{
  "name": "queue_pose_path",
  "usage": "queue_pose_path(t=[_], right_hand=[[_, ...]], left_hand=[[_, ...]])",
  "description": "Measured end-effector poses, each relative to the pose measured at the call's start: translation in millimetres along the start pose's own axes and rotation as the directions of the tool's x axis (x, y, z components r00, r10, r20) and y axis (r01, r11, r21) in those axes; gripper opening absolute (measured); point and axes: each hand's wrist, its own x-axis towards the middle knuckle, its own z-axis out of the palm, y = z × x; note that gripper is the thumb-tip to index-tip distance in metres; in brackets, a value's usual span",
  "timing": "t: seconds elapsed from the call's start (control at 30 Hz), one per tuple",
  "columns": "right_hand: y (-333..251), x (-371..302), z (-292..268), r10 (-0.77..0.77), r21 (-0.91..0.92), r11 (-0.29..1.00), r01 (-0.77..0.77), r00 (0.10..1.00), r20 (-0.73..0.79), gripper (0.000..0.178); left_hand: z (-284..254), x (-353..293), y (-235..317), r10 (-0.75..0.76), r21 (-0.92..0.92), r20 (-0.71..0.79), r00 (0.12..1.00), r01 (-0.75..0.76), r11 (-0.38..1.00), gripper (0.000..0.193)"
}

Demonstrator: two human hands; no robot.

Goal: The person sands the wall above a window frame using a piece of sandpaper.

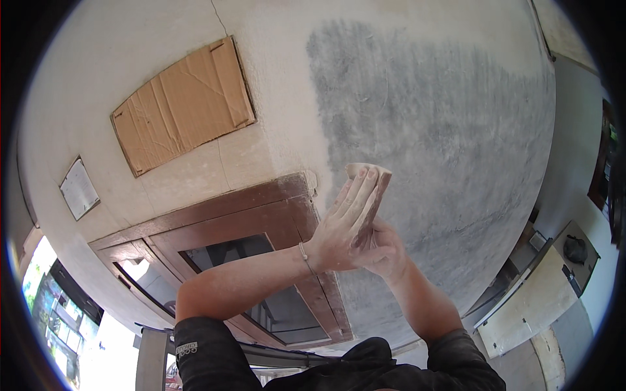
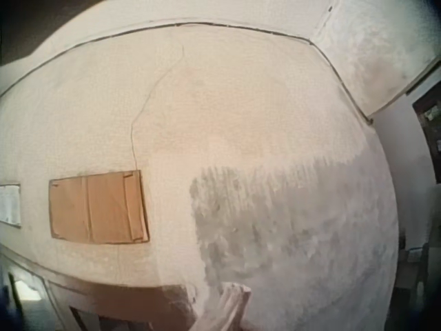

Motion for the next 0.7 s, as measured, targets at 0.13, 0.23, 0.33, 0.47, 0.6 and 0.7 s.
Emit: queue_pose_path(t=[0.13, 0.23, 0.33, 0.47, 0.6, 0.7], right_hand=[[12.9, 14.8, -39.8, 0.282, 0.064, 0.956, -0.287, 0.956, 0.074, 0.043], [-2.7, 43.4, -45.9, -0.044, -0.779, 0.618, 0.104, 0.994, 0.098, 0.043], [-22.3, 75.0, -51.0, 0.416, 0.043, 0.9, -0.433, 0.826, -0.38, 0.034], [-67.4, 116.8, -55.1, 0.004, -0.422, 0.849, -0.317, 0.803, -0.596, 0.03], [-84.1, 178.8, -65.3, -0.576, -0.913, 0.408, 0.017, 0.78, -0.243, 0.026], [-99.6, 225.5, -65.3, -0.678, -0.994, 0.038, 0.103, 0.733, 0.05, 0.029]], left_hand=[[8.9, 26.6, -3.7, -0.039, -0.023, 0.009, 0.999, 0.039, 0.999, 0.071], [8.1, 52.5, -14.1, -0.056, -0.013, 0.044, 0.997, 0.057, 0.998, 0.062], [-0.2, 76.7, -39.1, 0.077, 0.311, -0.103, 0.992, -0.041, 0.95, 0.057], [-28.7, 105.4, -66.3, 0.047, 0.553, -0.27, 0.962, 0.115, 0.825, 0.054], [-28.0, 104.1, -95.9, -0.038, 0.572, -0.382, 0.923, 0.269, 0.775, 0.053], [-25.5, 106.9, -100.7, -0.008, 0.605, -0.374, 0.927, 0.251, 0.755, 0.054]])
